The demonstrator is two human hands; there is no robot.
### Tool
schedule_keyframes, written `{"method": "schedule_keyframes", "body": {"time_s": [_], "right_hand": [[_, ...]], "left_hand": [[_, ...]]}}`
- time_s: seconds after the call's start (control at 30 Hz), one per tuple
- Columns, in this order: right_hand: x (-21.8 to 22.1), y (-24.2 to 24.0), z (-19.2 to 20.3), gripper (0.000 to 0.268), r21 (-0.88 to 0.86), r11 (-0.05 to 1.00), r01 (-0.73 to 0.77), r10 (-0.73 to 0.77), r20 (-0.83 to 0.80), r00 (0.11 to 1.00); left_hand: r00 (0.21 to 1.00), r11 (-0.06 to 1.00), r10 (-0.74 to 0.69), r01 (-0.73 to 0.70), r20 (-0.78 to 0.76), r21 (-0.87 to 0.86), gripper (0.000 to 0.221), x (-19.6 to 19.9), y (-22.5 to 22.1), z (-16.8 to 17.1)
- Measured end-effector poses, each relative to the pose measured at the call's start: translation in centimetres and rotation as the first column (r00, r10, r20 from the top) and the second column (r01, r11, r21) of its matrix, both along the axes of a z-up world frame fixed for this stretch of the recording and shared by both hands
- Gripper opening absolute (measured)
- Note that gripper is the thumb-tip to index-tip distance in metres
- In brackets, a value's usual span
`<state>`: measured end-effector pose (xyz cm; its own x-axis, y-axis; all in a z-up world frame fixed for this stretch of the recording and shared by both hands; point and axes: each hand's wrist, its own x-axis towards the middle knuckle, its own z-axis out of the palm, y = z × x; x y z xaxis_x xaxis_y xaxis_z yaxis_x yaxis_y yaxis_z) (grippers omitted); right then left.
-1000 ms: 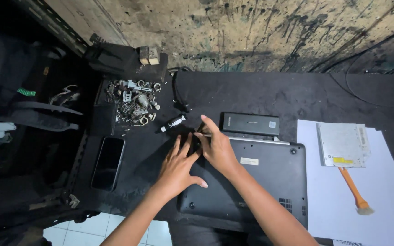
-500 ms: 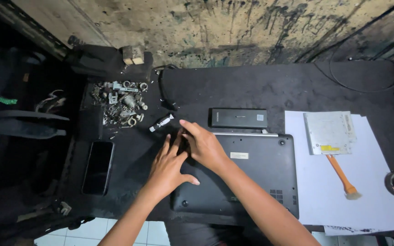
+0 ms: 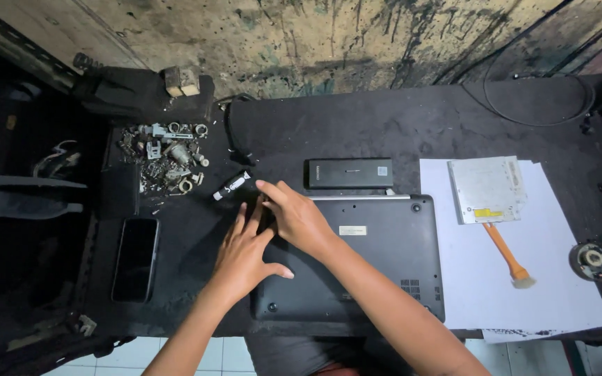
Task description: Disassembling a laptop by removing the battery, optical drive, and back cover to access internal components.
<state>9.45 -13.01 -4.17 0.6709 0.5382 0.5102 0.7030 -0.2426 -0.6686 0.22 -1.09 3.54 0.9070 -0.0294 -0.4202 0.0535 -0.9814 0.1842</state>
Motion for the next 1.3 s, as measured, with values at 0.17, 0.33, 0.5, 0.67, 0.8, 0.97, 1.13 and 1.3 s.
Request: {"method": "schedule_keyframes", "body": {"time_s": [0.17,0.33,0.5,0.67,0.8,0.97,1.13,1.3], "right_hand": [[0.3,-0.4,0.3,0.051,0.003,1.0,0.017,-0.017,0.041,0.999],[0.1,-0.4,1.0,0.053,0.085,0.996,0.006,-0.003,-0.04,0.999],[-0.3,-0.6,0.3,0.059,0.363,0.922,0.134,-0.059,-0.209,0.976],[-1.2,-6.6,5.9,0.079,0.567,0.81,0.153,-0.053,-0.19,0.98],[-4.4,-14.4,5.0,0.088,0.41,0.796,0.445,-0.349,-0.289,0.891],[-7.9,-22.4,0.9,0.094,0.373,0.652,0.66,-0.548,-0.369,0.75],[-9.6,-24.6,0.4,0.093,0.3,0.619,0.726,-0.631,-0.359,0.687],[-9.7,-25.4,-1.4,0.094,0.349,0.64,0.684,-0.626,-0.278,0.728]], "left_hand": [[1.0,1.0,-0.002,0.002,-0.003,-0.005,0.096,0.0,0.0,0.1],[1.0,1.0,0.006,-0.006,-0.011,-0.023,0.099,0.0,0.0,0.1],[1.0,1.0,-0.006,0.006,-0.014,-0.005,0.1,0.2,-0.4,1.3],[0.995,1.0,-0.003,0.0,-0.097,-0.029,0.11,0.5,-0.7,2.4],[0.998,0.996,0.024,-0.029,-0.062,-0.082,0.1,0.2,-0.7,1.7],[0.965,0.986,0.08,-0.04,0.25,-0.164,0.095,-1.2,-4.1,-2.6],[0.779,0.983,0.163,-0.073,0.606,-0.171,0.094,-1.6,-6.1,-6.5],[0.738,0.971,0.218,-0.101,0.638,-0.215,0.087,-1.7,-6.3,-7.0]]}}
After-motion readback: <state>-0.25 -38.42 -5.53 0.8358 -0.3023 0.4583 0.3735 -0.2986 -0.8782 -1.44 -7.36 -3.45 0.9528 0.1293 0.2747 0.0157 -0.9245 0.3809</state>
